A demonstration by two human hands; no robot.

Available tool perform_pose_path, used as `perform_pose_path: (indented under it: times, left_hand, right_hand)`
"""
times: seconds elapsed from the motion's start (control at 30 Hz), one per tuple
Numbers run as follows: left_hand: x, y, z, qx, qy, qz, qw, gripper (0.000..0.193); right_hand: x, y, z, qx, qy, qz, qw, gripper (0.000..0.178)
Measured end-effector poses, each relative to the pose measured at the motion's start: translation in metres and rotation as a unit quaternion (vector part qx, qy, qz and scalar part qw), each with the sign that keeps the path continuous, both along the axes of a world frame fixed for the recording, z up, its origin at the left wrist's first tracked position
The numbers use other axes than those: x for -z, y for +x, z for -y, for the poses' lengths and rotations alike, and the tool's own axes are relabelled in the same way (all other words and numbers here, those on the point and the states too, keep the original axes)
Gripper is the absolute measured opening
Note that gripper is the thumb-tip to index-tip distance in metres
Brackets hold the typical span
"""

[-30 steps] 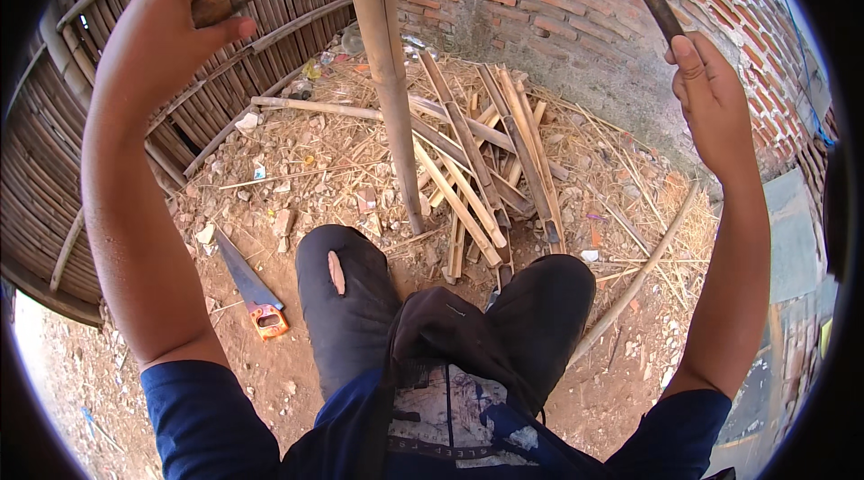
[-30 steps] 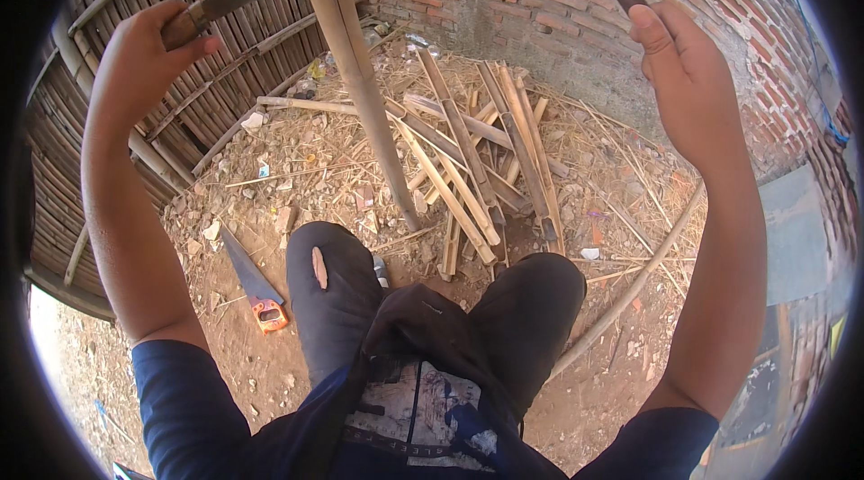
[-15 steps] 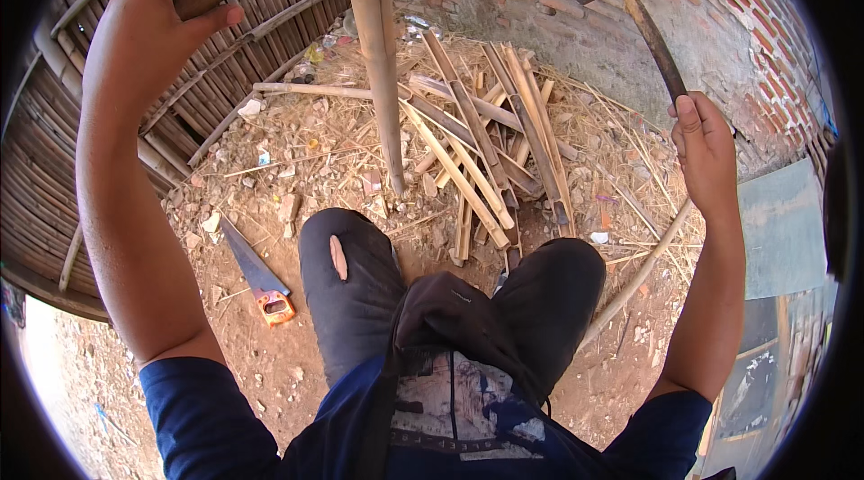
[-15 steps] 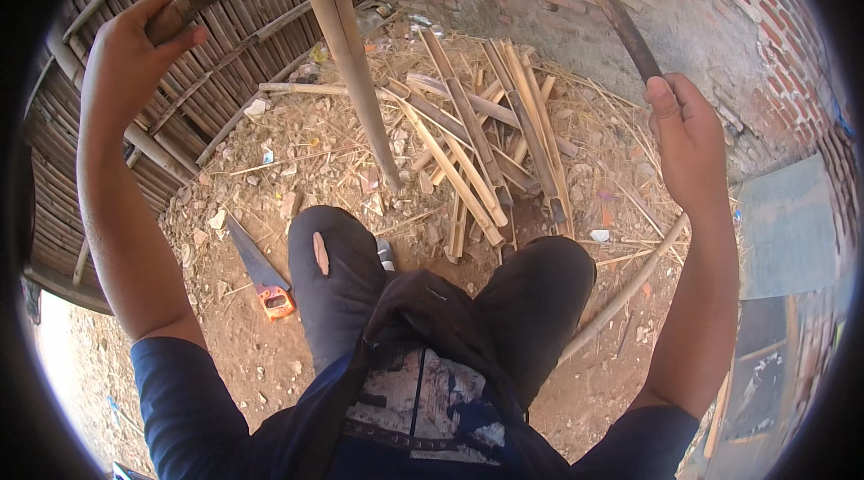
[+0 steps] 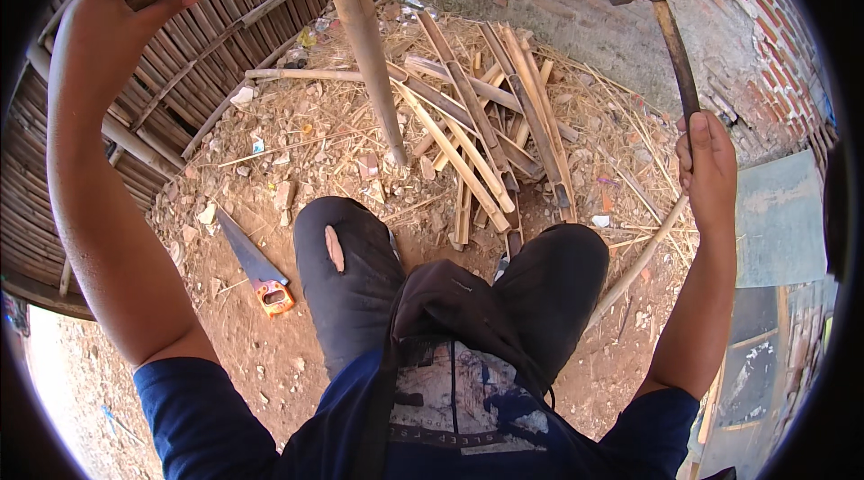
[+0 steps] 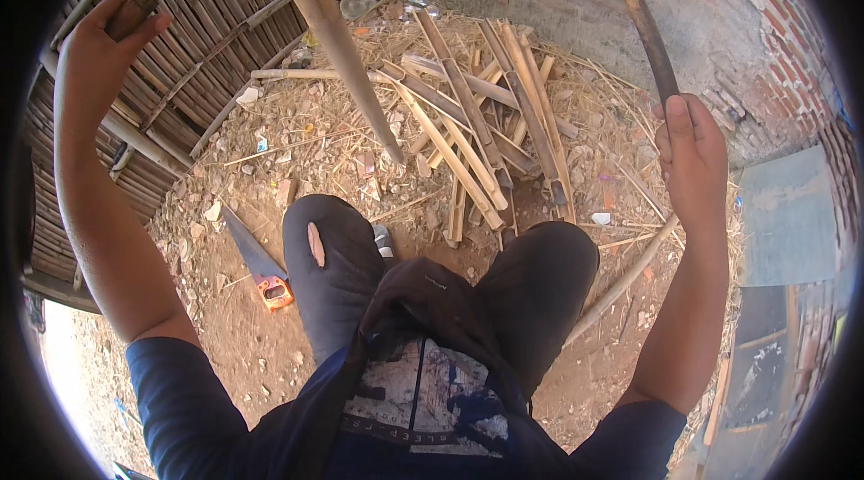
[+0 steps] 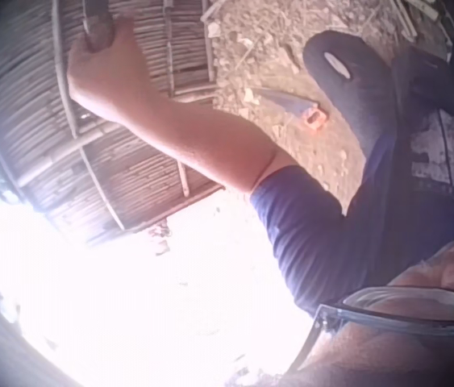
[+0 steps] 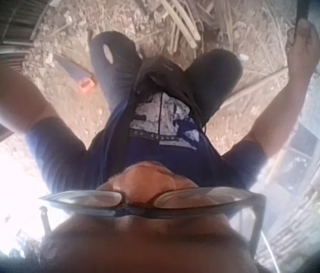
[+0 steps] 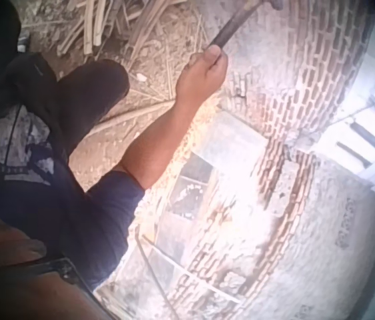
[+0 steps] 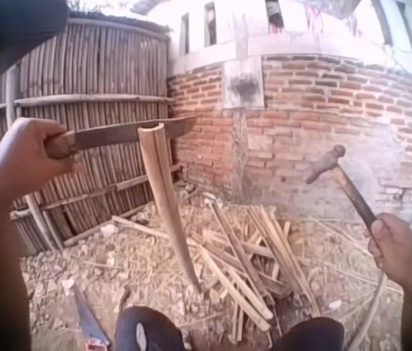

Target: The person positions a cleaver at the top of a bamboo stalk and strikes the back of the blade with a hammer to split the wood into strips.

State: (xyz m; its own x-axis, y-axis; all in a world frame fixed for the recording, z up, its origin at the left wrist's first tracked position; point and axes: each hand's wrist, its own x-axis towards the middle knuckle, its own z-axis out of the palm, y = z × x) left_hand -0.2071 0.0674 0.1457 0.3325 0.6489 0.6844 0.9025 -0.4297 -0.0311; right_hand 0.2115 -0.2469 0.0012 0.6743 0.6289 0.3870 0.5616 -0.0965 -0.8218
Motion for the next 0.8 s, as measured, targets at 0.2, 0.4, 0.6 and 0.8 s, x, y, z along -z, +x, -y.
perform_pose_path:
  times: [0.2, 0.4, 0.6, 0.8]
  left_hand:
    - [0.012, -0.009, -0.010, 0.032, 0.095, 0.007, 0.995, 0.055]
    - [0.036, -0.003, -0.006, 0.014, 0.085, 0.022, 0.996, 0.054]
    - [0.048, 0.022, 0.034, 0.068, 0.032, 0.018, 0.997, 0.045]
    - [0.038, 0.057, 0.066, 0.101, 0.012, -0.034, 0.994, 0.042]
  right_hand:
    - [0.014, -0.012, 0.004, 0.009, 0.003, -0.037, 0.999, 0.047]
    - [0.031, -0.023, 0.012, -0.012, 0.021, -0.074, 0.997, 0.047]
    - [0.047, -0.041, 0.016, -0.039, 0.067, -0.130, 0.988, 0.043]
    - [0.017, -0.066, 0.007, -0.063, 0.167, -0.076, 0.981, 0.035]
